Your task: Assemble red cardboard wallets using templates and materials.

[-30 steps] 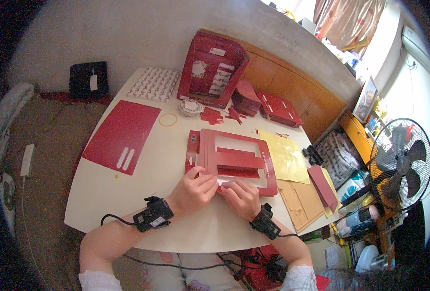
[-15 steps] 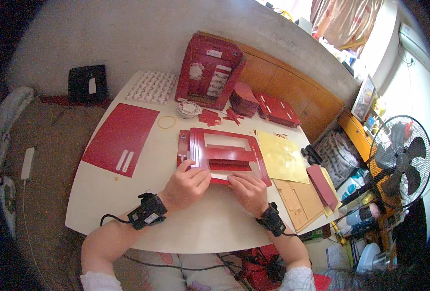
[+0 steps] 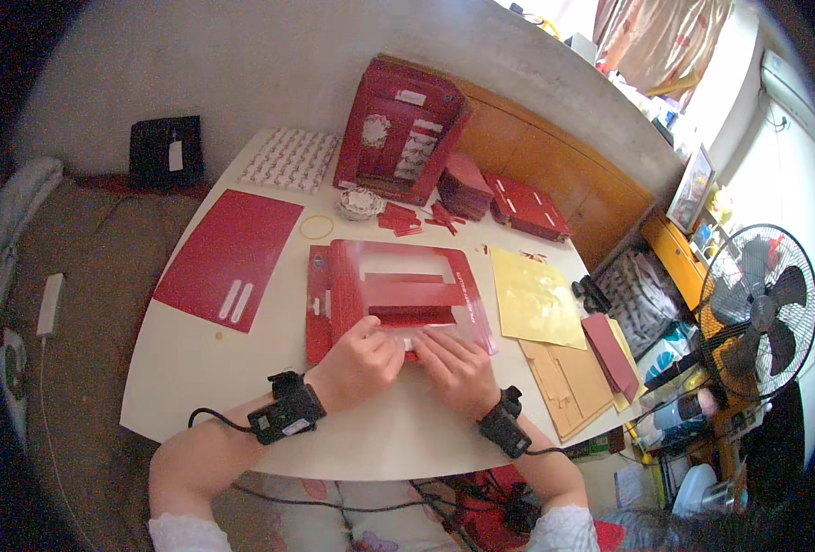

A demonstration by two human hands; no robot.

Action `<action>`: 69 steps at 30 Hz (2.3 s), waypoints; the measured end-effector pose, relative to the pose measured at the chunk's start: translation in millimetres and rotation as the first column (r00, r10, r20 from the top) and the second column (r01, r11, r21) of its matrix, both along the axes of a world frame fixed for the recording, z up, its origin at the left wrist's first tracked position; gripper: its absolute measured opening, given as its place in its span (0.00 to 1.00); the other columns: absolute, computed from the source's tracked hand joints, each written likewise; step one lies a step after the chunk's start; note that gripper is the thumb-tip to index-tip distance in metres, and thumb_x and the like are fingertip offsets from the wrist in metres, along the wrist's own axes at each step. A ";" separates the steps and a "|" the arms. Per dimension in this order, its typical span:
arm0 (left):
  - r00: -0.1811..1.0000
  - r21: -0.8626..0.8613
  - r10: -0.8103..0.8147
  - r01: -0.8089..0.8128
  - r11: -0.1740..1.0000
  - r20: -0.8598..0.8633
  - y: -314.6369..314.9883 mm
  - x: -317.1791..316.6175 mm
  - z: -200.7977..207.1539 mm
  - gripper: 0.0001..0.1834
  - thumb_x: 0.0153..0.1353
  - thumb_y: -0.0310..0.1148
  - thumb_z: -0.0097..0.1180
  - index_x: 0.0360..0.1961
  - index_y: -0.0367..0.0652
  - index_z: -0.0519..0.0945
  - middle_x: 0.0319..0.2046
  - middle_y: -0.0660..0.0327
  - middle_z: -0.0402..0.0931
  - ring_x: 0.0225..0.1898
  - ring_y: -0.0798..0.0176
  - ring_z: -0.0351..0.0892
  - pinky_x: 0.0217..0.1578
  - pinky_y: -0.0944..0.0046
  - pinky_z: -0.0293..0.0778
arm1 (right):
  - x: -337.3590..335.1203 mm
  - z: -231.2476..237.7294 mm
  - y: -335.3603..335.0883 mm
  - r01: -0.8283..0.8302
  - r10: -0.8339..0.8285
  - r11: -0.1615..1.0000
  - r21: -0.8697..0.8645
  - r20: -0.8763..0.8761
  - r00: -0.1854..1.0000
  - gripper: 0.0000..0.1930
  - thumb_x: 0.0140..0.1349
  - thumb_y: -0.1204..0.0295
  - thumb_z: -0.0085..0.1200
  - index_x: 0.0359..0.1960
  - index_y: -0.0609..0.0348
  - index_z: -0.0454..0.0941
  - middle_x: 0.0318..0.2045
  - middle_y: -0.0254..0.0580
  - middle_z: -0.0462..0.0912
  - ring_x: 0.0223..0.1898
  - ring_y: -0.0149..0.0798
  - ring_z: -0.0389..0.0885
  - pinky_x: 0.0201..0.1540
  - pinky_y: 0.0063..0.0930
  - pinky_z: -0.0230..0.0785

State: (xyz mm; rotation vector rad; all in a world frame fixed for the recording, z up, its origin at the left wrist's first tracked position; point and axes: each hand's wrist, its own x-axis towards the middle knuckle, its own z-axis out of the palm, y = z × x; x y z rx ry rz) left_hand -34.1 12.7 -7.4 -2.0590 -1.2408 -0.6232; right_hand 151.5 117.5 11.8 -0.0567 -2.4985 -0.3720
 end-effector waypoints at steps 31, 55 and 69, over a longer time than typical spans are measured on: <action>0.996 -0.023 0.044 -0.042 0.999 0.082 3.2 -16.7 6.7 0.09 0.49 0.28 0.55 0.32 0.37 0.81 0.26 0.58 0.81 0.31 0.62 0.83 0.47 0.54 0.73 | 35.4 6.7 51.3 0.133 -0.132 0.991 0.027 -0.056 0.990 0.18 0.55 0.80 0.53 0.49 0.60 0.78 0.47 0.44 0.83 0.53 0.40 0.80 0.58 0.39 0.69; 0.947 -0.127 0.091 -0.053 0.990 0.308 3.9 -27.8 13.7 0.22 0.51 0.35 0.64 0.45 0.34 0.78 0.48 0.48 0.77 0.50 0.49 0.77 0.54 0.48 0.70 | 52.1 14.1 73.3 0.212 -0.218 0.976 -0.048 -0.204 0.955 0.14 0.55 0.82 0.50 0.43 0.60 0.81 0.42 0.44 0.85 0.48 0.40 0.83 0.52 0.38 0.72; 0.947 0.004 0.032 -0.035 0.999 0.319 13.0 -39.4 7.7 0.10 0.51 0.28 0.62 0.35 0.39 0.83 0.38 0.56 0.83 0.42 0.58 0.81 0.52 0.49 0.71 | 50.1 12.4 72.7 0.189 -0.205 0.977 -0.098 -0.196 0.959 0.12 0.57 0.82 0.51 0.42 0.58 0.81 0.41 0.45 0.85 0.47 0.40 0.84 0.51 0.39 0.73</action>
